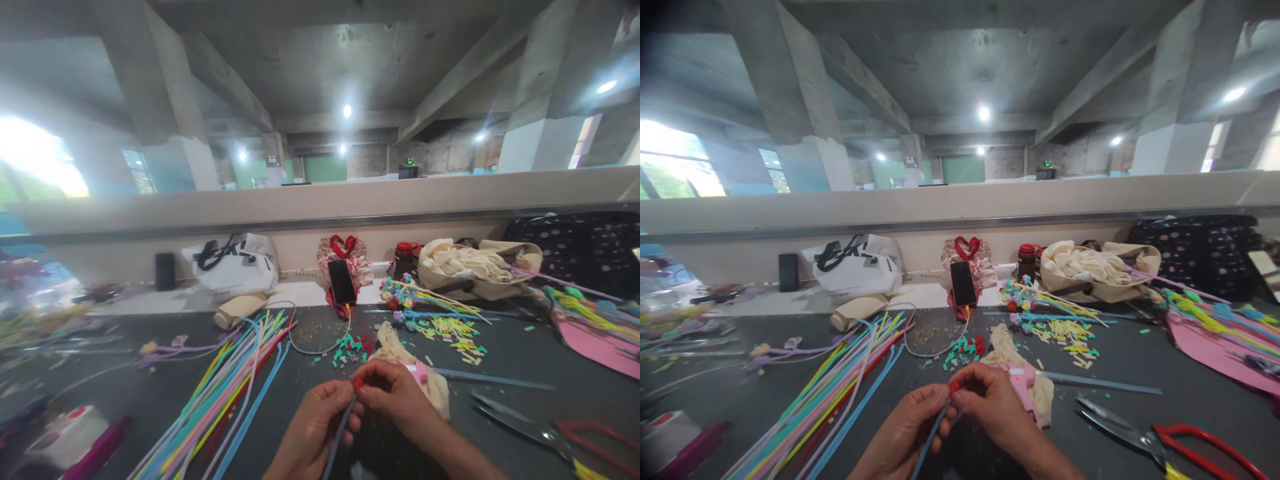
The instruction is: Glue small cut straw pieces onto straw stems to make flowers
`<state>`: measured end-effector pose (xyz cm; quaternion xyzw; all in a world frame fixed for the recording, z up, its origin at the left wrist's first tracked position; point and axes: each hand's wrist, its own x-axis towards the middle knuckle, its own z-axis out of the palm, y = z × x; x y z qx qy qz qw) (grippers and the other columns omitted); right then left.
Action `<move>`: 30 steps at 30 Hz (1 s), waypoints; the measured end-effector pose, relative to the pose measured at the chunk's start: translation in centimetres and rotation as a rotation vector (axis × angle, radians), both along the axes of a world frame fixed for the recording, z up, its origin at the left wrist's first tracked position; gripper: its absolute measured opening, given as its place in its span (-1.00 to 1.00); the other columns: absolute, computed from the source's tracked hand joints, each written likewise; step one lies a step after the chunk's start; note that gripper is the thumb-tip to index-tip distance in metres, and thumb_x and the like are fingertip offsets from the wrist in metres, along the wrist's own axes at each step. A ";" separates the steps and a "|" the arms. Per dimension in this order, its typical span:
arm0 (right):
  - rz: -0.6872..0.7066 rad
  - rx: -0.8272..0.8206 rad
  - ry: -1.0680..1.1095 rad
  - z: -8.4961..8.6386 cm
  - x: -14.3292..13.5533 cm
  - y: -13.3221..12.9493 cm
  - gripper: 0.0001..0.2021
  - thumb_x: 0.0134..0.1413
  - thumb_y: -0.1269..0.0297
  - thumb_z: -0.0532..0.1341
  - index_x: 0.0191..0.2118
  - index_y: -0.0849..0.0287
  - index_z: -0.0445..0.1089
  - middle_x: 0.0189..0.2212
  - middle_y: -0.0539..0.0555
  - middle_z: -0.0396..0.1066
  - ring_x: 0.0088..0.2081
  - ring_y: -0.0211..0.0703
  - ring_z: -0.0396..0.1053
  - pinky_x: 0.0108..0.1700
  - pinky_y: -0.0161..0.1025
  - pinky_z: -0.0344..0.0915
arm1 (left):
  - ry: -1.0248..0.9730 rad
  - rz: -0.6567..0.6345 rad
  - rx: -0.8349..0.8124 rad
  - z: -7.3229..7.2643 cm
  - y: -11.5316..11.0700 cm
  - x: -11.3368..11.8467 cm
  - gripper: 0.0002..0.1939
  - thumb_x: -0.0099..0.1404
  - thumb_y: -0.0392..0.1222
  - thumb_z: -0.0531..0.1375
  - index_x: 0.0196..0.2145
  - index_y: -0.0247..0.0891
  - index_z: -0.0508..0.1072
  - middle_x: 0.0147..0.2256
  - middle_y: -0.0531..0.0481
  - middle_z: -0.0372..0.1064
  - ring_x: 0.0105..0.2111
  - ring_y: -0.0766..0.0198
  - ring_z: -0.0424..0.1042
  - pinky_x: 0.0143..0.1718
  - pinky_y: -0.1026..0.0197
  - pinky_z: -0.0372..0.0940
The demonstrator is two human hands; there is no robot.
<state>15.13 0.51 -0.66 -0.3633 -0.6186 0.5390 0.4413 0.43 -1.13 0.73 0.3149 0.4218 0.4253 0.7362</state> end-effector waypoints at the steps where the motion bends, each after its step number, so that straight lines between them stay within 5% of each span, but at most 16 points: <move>1: -0.003 0.007 -0.013 0.0 0.0 0.0 -0.81 -0.14 0.19 0.23 -0.40 0.21 0.37 -0.61 -0.05 0.32 -0.63 -0.37 0.17 -0.63 -0.44 0.07 | 0.001 0.003 -0.004 0.0 0.0 0.0 -0.81 -0.06 -0.20 0.27 -0.53 -0.38 0.38 -0.65 0.03 0.33 -0.74 0.49 0.22 -0.74 0.46 0.07; 13: -0.138 0.147 -0.156 0.8 -0.6 -0.9 -0.90 -0.09 0.30 0.17 -0.43 0.19 0.38 -0.57 -0.03 0.36 -0.51 -0.28 0.28 -0.47 -0.39 0.18 | -0.022 0.004 -0.004 -0.5 -0.1 0.1 -0.78 -0.09 -0.18 0.29 -0.56 -0.36 0.34 -0.69 0.09 0.27 -0.76 0.52 0.16 -0.75 0.47 0.03; 19: 0.024 -0.077 0.138 0.5 -0.2 -0.8 -0.59 -0.13 0.08 0.19 -0.13 0.19 0.33 -0.53 -0.02 0.32 -0.61 -0.35 0.21 -0.60 -0.42 0.13 | -0.126 -0.070 0.018 -0.3 0.3 0.0 -0.76 -0.05 -0.13 0.27 -0.51 -0.36 0.36 -0.66 0.08 0.27 -0.77 0.59 0.08 -0.76 0.50 -0.08; 27: -0.056 -0.175 0.169 0.9 -0.1 -0.4 -0.70 -0.16 0.13 0.23 -0.28 0.19 0.38 -0.56 -0.07 0.31 -0.63 -0.41 0.19 -0.62 -0.46 0.08 | -0.126 0.039 -0.021 -0.8 0.8 -0.5 -0.80 -0.02 -0.17 0.24 -0.52 -0.35 0.32 -0.66 0.17 0.19 -0.81 0.67 -0.10 -0.80 0.52 -0.24; 30: -0.108 -0.180 0.121 0.5 -0.2 0.0 -0.72 -0.13 0.07 0.19 -0.49 0.22 0.32 -0.68 -0.11 0.20 -0.70 -0.42 0.15 -0.69 -0.47 0.00 | -0.173 0.029 -0.050 -1.0 0.8 -0.7 -0.80 -0.02 -0.18 0.25 -0.50 -0.36 0.33 -0.66 0.17 0.19 -0.80 0.68 -0.10 -0.79 0.53 -0.24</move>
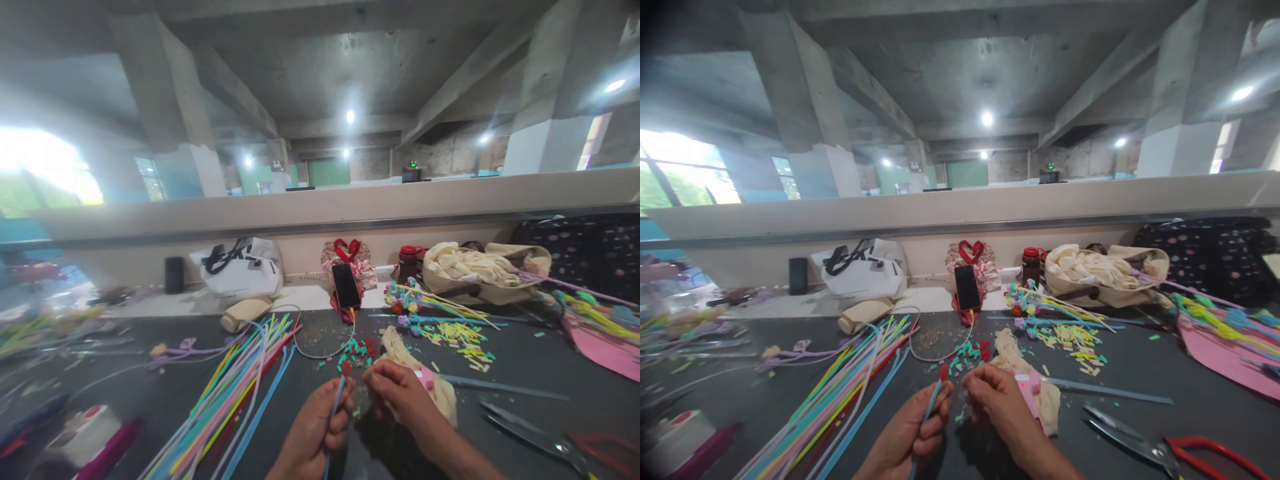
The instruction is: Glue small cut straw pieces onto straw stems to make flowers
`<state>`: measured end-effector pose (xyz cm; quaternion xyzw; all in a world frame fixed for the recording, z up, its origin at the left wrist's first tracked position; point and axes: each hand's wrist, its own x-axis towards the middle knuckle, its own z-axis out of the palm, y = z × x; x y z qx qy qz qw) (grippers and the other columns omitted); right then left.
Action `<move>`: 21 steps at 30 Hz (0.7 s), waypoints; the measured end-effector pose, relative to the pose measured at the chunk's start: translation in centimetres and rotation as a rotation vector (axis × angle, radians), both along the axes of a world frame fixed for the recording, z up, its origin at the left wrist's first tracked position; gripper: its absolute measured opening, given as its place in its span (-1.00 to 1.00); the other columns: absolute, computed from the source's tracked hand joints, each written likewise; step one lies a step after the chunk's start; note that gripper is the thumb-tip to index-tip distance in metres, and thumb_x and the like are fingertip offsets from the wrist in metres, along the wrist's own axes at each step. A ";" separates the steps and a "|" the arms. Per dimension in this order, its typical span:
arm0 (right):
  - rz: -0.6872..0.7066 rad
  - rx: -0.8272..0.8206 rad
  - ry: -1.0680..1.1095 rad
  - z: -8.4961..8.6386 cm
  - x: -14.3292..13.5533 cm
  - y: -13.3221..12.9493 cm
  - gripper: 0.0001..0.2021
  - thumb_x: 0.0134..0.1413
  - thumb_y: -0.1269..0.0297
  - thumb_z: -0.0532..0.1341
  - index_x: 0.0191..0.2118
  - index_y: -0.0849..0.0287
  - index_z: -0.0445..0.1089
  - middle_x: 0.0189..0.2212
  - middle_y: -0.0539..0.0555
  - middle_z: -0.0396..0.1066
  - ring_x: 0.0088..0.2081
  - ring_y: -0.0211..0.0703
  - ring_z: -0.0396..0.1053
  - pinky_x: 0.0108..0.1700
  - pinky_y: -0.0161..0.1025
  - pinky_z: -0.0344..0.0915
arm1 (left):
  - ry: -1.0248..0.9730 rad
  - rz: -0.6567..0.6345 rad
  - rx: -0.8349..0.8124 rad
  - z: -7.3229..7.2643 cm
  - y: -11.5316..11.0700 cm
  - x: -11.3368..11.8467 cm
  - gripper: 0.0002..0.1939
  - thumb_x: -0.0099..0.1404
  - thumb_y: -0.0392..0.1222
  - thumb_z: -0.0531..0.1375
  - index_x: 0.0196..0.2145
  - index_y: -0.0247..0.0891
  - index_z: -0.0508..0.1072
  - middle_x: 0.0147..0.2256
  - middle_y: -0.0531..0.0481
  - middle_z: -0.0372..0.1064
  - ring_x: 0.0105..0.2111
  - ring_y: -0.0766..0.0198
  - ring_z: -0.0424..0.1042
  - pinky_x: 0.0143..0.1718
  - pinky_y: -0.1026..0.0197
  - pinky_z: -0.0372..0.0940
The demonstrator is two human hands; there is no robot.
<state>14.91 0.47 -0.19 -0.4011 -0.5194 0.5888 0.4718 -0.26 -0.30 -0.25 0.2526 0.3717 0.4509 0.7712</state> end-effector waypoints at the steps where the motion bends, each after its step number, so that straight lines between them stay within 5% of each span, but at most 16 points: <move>1: -0.007 0.002 -0.020 -0.2 0.0 0.2 -0.69 -0.12 0.04 0.17 -0.56 0.22 0.27 -0.72 -0.13 0.16 -0.72 -0.42 0.12 -0.71 -0.46 -0.02 | -0.017 -0.019 -0.007 0.0 0.0 0.0 -0.80 -0.01 -0.18 0.25 -0.49 -0.36 0.33 -0.66 0.17 0.19 -0.80 0.68 -0.11 -0.79 0.54 -0.26; 9: -0.036 0.116 -0.236 -1.4 0.3 1.0 -0.48 -0.01 -0.12 -0.03 -0.76 0.18 0.10 -0.86 -0.16 -0.07 -0.82 -0.45 -0.13 -0.77 -0.41 -0.23 | -0.054 -0.123 -0.051 0.7 -0.6 0.0 -0.84 -0.02 -0.23 0.24 -0.51 -0.36 0.33 -0.67 0.15 0.21 -0.81 0.67 -0.10 -0.80 0.54 -0.29; 15: 0.087 0.146 -0.264 -0.9 0.3 0.5 -0.68 -0.02 0.07 0.07 -0.50 0.24 0.36 -0.66 -0.07 0.25 -0.71 -0.41 0.14 -0.72 -0.46 -0.01 | -0.051 -0.134 -0.021 0.8 -0.6 0.1 -0.81 -0.02 -0.20 0.25 -0.53 -0.37 0.32 -0.69 0.17 0.19 -0.81 0.69 -0.13 -0.80 0.54 -0.31; 21: 0.137 0.064 -0.201 -0.6 0.4 0.3 -0.74 -0.08 0.25 0.13 -0.25 0.24 0.39 -0.65 -0.06 0.34 -0.73 -0.38 0.22 -0.72 -0.48 0.07 | 0.104 -0.239 0.073 0.3 -0.1 0.2 -0.68 -0.06 0.00 0.25 -0.56 -0.32 0.29 -0.74 0.19 0.17 -0.86 0.63 -0.12 -0.84 0.46 -0.27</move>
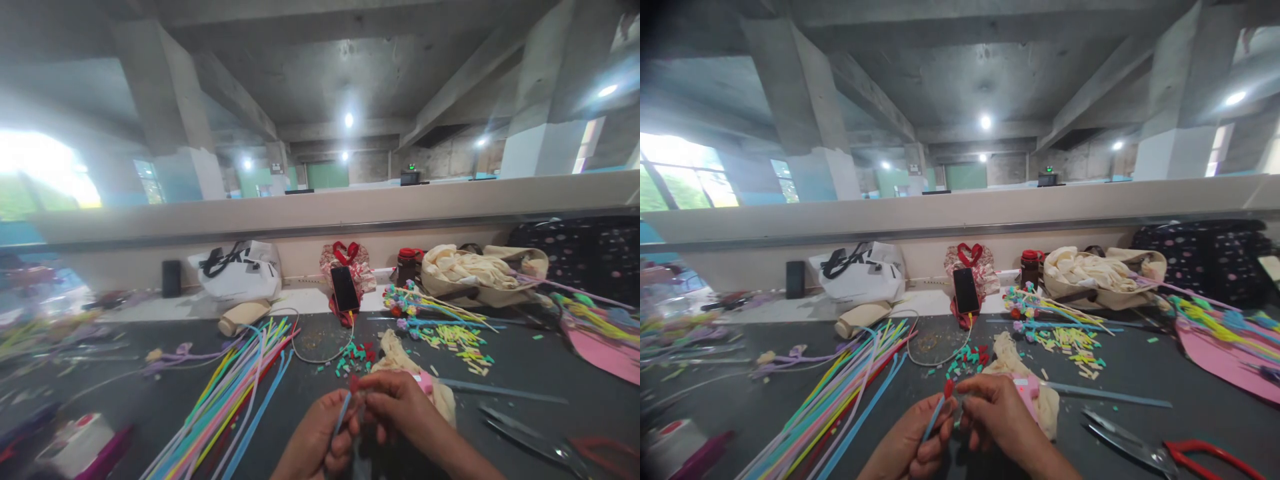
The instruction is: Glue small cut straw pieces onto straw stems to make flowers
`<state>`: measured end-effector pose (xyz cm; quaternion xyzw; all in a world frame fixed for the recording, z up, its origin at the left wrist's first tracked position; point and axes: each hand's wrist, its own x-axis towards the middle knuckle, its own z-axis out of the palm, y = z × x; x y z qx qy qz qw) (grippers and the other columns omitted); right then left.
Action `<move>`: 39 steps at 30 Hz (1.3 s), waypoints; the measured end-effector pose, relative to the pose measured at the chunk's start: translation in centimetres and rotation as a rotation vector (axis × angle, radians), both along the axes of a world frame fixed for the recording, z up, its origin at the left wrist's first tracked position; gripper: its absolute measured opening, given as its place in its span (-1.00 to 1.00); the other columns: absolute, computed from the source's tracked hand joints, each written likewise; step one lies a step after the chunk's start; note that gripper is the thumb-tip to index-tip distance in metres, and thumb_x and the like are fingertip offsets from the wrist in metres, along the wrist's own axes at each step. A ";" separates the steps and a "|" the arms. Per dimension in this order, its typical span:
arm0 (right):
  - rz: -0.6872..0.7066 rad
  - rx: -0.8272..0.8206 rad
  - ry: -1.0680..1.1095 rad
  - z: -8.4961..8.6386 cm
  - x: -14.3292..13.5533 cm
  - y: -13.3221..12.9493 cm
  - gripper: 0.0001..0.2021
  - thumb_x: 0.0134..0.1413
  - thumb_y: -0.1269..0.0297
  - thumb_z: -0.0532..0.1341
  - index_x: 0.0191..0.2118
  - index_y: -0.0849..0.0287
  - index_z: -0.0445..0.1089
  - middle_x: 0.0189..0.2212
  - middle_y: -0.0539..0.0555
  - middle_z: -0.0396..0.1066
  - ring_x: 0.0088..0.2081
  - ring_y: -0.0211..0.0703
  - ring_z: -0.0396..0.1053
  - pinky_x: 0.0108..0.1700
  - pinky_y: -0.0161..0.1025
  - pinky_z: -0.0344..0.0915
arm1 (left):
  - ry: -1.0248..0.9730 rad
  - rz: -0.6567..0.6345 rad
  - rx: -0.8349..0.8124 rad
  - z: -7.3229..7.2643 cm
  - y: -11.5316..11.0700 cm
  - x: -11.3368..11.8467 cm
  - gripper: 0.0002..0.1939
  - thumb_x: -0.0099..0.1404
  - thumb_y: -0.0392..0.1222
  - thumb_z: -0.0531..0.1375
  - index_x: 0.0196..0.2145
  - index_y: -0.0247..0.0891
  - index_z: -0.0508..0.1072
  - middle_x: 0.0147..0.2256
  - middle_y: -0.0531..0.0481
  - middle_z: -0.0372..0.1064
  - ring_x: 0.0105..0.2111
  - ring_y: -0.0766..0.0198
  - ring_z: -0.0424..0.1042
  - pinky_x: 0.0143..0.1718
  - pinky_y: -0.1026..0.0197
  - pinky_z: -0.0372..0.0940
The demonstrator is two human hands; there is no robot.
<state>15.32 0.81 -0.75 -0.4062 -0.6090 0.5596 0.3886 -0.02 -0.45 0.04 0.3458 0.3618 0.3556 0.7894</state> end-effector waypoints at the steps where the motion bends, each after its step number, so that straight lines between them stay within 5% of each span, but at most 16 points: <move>1: -0.007 0.009 0.005 0.0 0.0 0.0 -0.74 -0.08 0.24 0.12 -0.24 0.23 0.39 -0.67 -0.07 0.32 -0.76 -0.40 0.18 -0.74 -0.48 0.04 | 0.049 0.028 0.029 -0.1 0.0 0.1 -0.67 -0.05 0.03 0.23 -0.56 -0.30 0.28 -0.74 0.19 0.18 -0.87 0.62 -0.11 -0.84 0.46 -0.26; 8: -0.164 0.143 -0.010 0.5 0.2 0.4 -0.76 -0.02 0.21 0.10 -0.40 0.26 0.43 -0.80 -0.17 0.03 -0.78 -0.46 -0.05 -0.74 -0.48 -0.12 | 0.289 0.174 0.114 -0.7 0.3 0.7 -0.58 -0.18 0.14 0.24 -0.56 -0.25 0.24 -0.75 0.18 0.24 -0.90 0.56 -0.05 -0.86 0.43 -0.23; 12: -0.173 0.206 -0.006 0.8 0.6 0.4 -0.72 0.00 0.30 0.07 -0.16 0.18 0.38 -0.60 -0.07 0.29 -0.61 -0.36 0.19 -0.57 -0.43 0.12 | 0.321 0.200 0.129 -1.0 0.4 0.8 -0.56 -0.22 0.16 0.24 -0.57 -0.25 0.25 -0.76 0.17 0.23 -0.90 0.55 -0.04 -0.86 0.41 -0.22; 16: -0.151 0.301 -0.013 0.7 1.0 0.7 -0.76 -0.06 0.31 0.13 -0.23 0.15 0.44 -0.31 0.06 0.41 -0.24 -0.15 0.32 -0.18 -0.28 0.21 | 0.354 0.255 0.187 -1.1 0.2 0.8 -0.57 -0.21 0.16 0.23 -0.54 -0.26 0.29 -0.75 0.18 0.22 -0.90 0.56 -0.06 -0.84 0.41 -0.22; 22: -0.025 0.073 0.080 0.1 0.6 0.5 -0.72 -0.16 0.17 0.23 -0.28 0.19 0.41 -0.59 -0.05 0.34 -0.65 -0.36 0.21 -0.66 -0.45 0.08 | 0.404 0.333 0.251 -0.8 0.1 1.0 -0.61 -0.18 0.11 0.24 -0.57 -0.28 0.31 -0.79 0.20 0.18 -0.87 0.55 -0.04 -0.82 0.42 -0.19; 29: 0.078 0.114 0.125 1.0 0.3 -0.5 -0.88 -0.13 0.37 0.18 -0.38 0.22 0.40 -0.57 -0.03 0.38 -0.55 -0.32 0.31 -0.55 -0.44 0.14 | 0.248 0.201 0.204 -0.1 -0.4 1.2 -0.50 -0.07 0.25 0.10 -0.53 -0.32 0.34 -0.70 0.04 0.30 -0.83 0.47 0.14 -0.84 0.42 -0.10; 36: -0.047 0.375 -0.153 0.9 0.2 -0.6 -0.85 -0.21 0.42 0.23 -0.40 0.16 0.48 -0.52 -0.03 0.32 -0.41 -0.26 0.27 -0.38 -0.36 0.18 | 0.140 0.126 0.180 -0.9 0.0 0.6 -0.61 -0.20 0.02 0.30 -0.52 -0.33 0.33 -0.71 0.10 0.27 -0.80 0.48 0.17 -0.84 0.46 -0.04; 39: 0.009 0.233 -0.028 0.9 0.1 -0.7 -0.75 -0.21 0.38 0.23 -0.27 0.17 0.43 -0.43 0.01 0.38 -0.41 -0.25 0.31 -0.43 -0.37 0.21 | 0.118 0.155 0.180 -0.4 -0.2 0.4 -0.69 -0.14 -0.06 0.30 -0.53 -0.35 0.34 -0.67 0.09 0.29 -0.78 0.52 0.15 -0.81 0.47 -0.04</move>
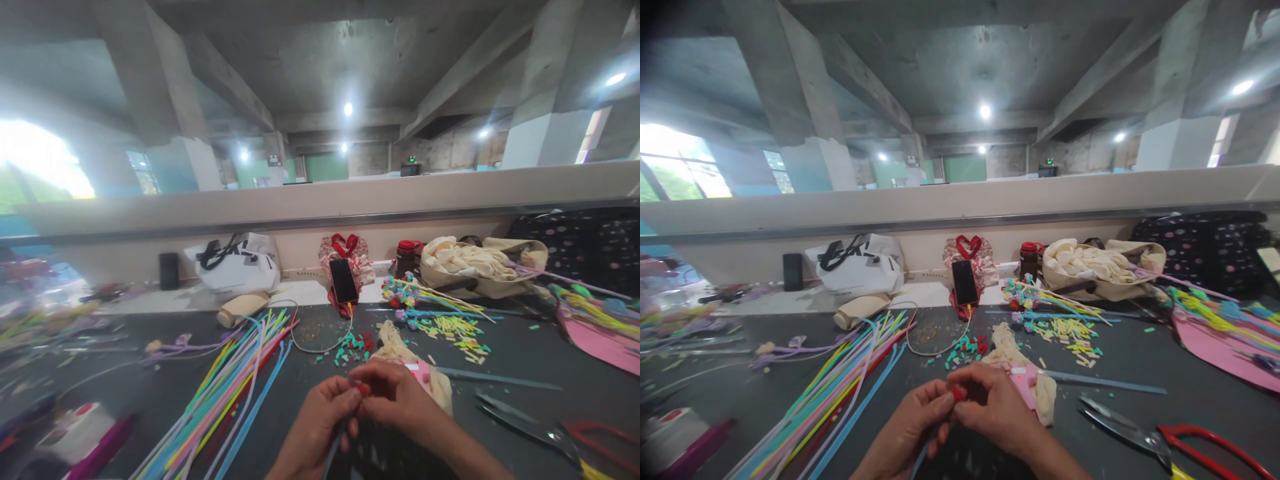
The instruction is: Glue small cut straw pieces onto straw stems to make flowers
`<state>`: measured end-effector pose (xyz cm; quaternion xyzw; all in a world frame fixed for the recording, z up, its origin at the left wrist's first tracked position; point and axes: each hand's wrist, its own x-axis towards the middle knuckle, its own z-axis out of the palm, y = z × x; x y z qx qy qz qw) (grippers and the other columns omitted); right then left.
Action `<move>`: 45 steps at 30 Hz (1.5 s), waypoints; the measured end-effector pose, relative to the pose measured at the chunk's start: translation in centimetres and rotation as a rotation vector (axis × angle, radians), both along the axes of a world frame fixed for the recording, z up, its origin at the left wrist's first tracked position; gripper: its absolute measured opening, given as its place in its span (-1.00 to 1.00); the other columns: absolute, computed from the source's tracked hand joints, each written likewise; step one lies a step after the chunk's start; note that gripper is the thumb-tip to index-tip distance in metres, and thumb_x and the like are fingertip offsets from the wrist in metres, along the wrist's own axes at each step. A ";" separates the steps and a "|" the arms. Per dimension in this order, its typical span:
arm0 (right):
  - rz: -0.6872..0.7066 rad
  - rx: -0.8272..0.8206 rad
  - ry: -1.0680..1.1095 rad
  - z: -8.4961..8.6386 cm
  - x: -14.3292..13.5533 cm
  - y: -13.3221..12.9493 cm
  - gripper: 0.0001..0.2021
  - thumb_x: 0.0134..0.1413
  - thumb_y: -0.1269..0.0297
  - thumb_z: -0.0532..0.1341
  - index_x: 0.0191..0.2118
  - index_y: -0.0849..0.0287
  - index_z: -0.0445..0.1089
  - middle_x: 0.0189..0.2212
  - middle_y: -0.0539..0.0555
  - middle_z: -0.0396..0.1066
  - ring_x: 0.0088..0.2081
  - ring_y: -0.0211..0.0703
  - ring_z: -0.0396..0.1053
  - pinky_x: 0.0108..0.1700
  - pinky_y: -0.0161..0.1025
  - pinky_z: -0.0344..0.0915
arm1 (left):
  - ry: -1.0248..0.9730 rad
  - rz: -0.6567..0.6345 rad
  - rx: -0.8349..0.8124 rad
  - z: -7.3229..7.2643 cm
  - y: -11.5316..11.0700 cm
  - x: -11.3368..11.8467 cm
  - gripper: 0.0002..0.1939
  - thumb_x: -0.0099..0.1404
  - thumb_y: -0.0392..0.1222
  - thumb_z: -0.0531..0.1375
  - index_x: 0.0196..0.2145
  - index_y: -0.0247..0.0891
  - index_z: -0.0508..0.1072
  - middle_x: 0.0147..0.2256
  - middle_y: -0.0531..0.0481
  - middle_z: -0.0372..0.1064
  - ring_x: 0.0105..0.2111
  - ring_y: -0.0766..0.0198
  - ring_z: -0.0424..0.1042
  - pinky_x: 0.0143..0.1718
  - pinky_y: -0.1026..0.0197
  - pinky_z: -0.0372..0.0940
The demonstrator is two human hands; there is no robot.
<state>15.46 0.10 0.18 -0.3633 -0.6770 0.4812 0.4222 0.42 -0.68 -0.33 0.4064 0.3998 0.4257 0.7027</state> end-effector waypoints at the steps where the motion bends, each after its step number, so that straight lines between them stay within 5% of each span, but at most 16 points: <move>1: 0.022 -0.069 0.053 0.0 0.0 0.0 -0.72 -0.20 0.35 0.24 -0.23 0.17 0.40 -0.41 0.02 0.39 -0.45 -0.27 0.31 -0.50 -0.40 0.20 | -0.012 0.021 0.010 0.2 -0.1 -0.1 -0.71 -0.11 -0.08 0.29 -0.53 -0.36 0.35 -0.64 0.07 0.30 -0.76 0.53 0.16 -0.80 0.48 -0.03; 4: 0.036 -0.180 0.148 -0.1 0.1 0.2 -0.74 -0.14 0.25 0.22 -0.24 0.17 0.39 -0.48 0.00 0.40 -0.55 -0.32 0.28 -0.61 -0.45 0.12 | -0.046 0.039 0.004 0.7 -0.5 -0.2 -0.76 -0.07 -0.13 0.28 -0.51 -0.36 0.37 -0.61 0.06 0.32 -0.73 0.52 0.19 -0.76 0.47 0.00; 8: 0.009 -0.151 0.181 0.0 0.2 0.3 -0.81 -0.12 0.20 0.22 -0.39 0.20 0.44 -0.61 -0.04 0.37 -0.61 -0.36 0.24 -0.59 -0.43 0.13 | -0.058 0.053 -0.019 0.8 -0.5 -0.3 -0.78 -0.09 -0.18 0.29 -0.50 -0.37 0.39 -0.59 0.03 0.35 -0.69 0.49 0.24 -0.74 0.46 0.04; 22: -0.027 -0.097 0.194 -0.3 0.1 0.5 -0.84 -0.18 0.22 0.26 -0.48 0.22 0.46 -0.63 -0.03 0.36 -0.57 -0.31 0.25 -0.51 -0.38 0.16 | -0.070 0.080 -0.032 0.4 -0.5 0.0 -0.78 -0.12 -0.20 0.31 -0.52 -0.38 0.41 -0.59 -0.01 0.38 -0.70 0.47 0.26 -0.75 0.45 0.07; 28: -0.082 -0.044 0.152 -0.3 -0.3 0.2 -0.79 -0.13 0.14 0.23 -0.49 0.21 0.44 -0.63 -0.02 0.35 -0.57 -0.31 0.25 -0.53 -0.40 0.17 | -0.068 0.107 -0.066 0.7 -0.5 0.2 -0.78 -0.12 -0.20 0.31 -0.51 -0.38 0.42 -0.60 0.00 0.37 -0.70 0.47 0.25 -0.75 0.46 0.06; 33: -0.048 -0.214 0.303 -0.3 -0.3 0.1 -0.59 -0.01 -0.03 0.07 -0.29 0.22 0.43 -0.59 0.01 0.35 -0.58 -0.28 0.28 -0.58 -0.38 0.19 | -0.146 0.054 -0.119 1.0 -0.4 -0.1 -0.76 -0.04 -0.22 0.27 -0.38 -0.41 0.44 -0.56 -0.01 0.36 -0.67 0.52 0.25 -0.73 0.50 0.05; 38: -0.043 -0.166 0.241 -0.2 0.0 0.1 -0.72 -0.17 0.12 0.26 -0.30 0.17 0.45 -0.58 -0.03 0.37 -0.59 -0.34 0.23 -0.55 -0.41 0.15 | -0.174 0.013 -0.122 0.9 -0.2 -0.2 -0.77 -0.07 -0.24 0.29 -0.41 -0.36 0.41 -0.60 0.07 0.32 -0.73 0.53 0.21 -0.74 0.48 0.06; 45: 0.064 -0.155 0.220 -0.1 0.0 0.0 -0.77 -0.17 0.19 0.26 -0.34 0.19 0.44 -0.50 -0.02 0.40 -0.49 -0.31 0.27 -0.43 -0.39 0.17 | -0.113 -0.044 -0.094 0.3 -0.1 -0.3 -0.75 -0.11 -0.19 0.30 -0.49 -0.32 0.33 -0.59 0.05 0.36 -0.75 0.51 0.21 -0.77 0.47 0.01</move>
